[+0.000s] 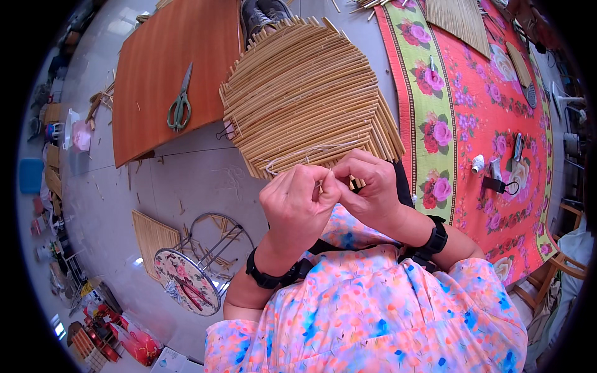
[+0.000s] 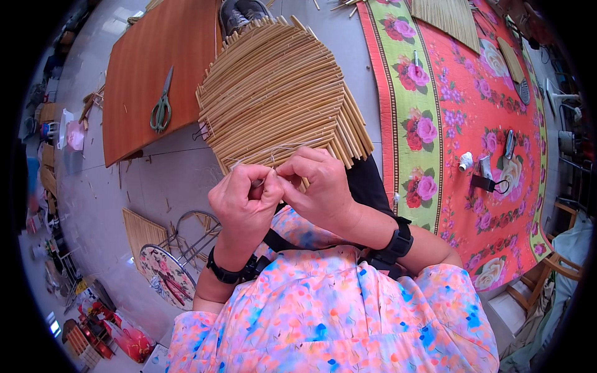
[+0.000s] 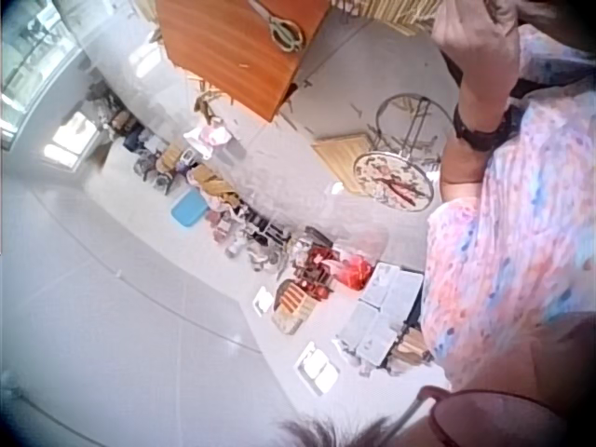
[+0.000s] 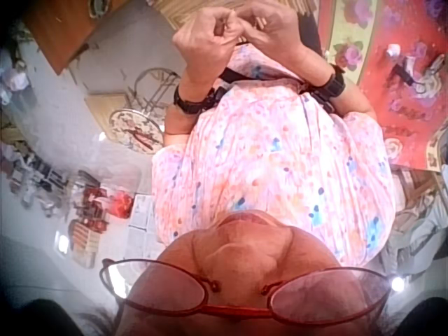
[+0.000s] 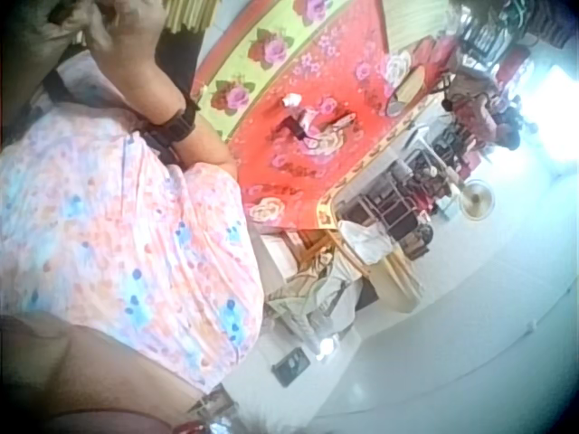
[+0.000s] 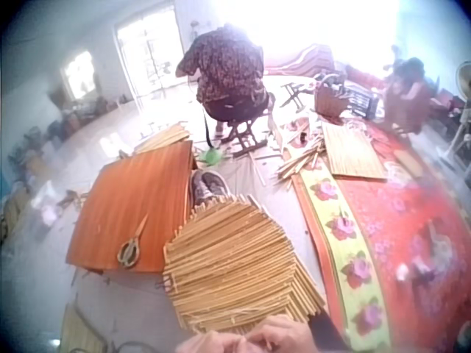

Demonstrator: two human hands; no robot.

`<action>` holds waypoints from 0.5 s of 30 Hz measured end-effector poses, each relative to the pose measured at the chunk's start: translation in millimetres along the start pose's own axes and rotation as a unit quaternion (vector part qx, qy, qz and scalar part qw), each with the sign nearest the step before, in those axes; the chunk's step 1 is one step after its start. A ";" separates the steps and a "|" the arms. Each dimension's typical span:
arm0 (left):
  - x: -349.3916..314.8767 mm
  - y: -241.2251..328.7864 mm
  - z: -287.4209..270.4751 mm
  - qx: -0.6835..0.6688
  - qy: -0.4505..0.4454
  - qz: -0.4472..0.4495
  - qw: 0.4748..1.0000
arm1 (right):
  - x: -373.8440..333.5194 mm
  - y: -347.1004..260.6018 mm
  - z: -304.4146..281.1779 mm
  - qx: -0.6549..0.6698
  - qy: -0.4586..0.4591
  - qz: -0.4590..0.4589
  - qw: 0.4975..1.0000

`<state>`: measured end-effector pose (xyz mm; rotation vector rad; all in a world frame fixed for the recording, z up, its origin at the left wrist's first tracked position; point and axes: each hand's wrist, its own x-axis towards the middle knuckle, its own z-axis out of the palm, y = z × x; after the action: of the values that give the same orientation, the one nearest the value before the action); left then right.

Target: The person is assembling a circular craft structure by threading white string through multiple bamboo sticks and tying knots to secure them by hand.

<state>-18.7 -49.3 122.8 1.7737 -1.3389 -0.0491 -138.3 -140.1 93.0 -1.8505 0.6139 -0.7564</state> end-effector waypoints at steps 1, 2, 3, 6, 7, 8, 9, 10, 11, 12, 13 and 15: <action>0.2 0.1 -0.2 -0.001 -0.001 0.000 1.000 | 0.2 -0.3 -0.1 -0.001 0.001 -0.002 1.000; 0.2 0.0 -0.3 -0.003 -0.002 0.000 1.000 | 0.2 -0.1 -0.1 -0.003 0.001 -0.005 1.000; 0.1 -0.4 -0.3 0.000 -0.001 0.003 1.000 | 0.2 0.2 -0.2 -0.005 0.002 -0.008 1.000; -0.3 -1.0 0.0 0.004 0.000 0.006 1.000 | 0.4 1.0 0.0 -0.009 0.005 -0.015 1.000; -0.3 -0.7 0.0 0.003 0.001 0.004 1.000 | 0.4 1.3 0.1 -0.010 0.005 -0.017 1.000; -0.2 -0.3 -0.1 0.003 0.001 0.003 1.000 | 0.5 1.4 0.2 -0.010 0.006 -0.019 1.000; -0.2 0.1 -0.3 0.004 0.001 0.002 1.000 | 0.7 1.5 0.2 -0.010 0.006 -0.021 1.000; -0.1 0.5 -0.5 0.005 0.002 0.002 1.000 | 0.8 1.6 0.3 -0.009 0.007 -0.022 1.000; 0.0 0.9 -0.8 0.007 0.002 0.001 1.000 | 1.0 1.4 0.3 -0.011 0.007 -0.024 1.000; 0.4 1.0 -1.0 0.008 0.003 0.005 1.000 | 1.2 1.2 0.2 -0.013 0.008 -0.025 1.000; 1.0 0.9 -0.9 0.009 0.004 0.008 1.000 | 1.4 0.9 0.1 -0.015 0.008 -0.027 0.999; 1.1 0.9 -1.3 0.016 0.003 0.016 1.000 | 1.3 0.1 -0.5 -0.015 0.006 -0.026 1.000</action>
<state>-18.3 -49.4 124.7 1.7779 -1.3698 -0.0040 -137.8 -141.4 93.4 -1.8972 0.5890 -0.7976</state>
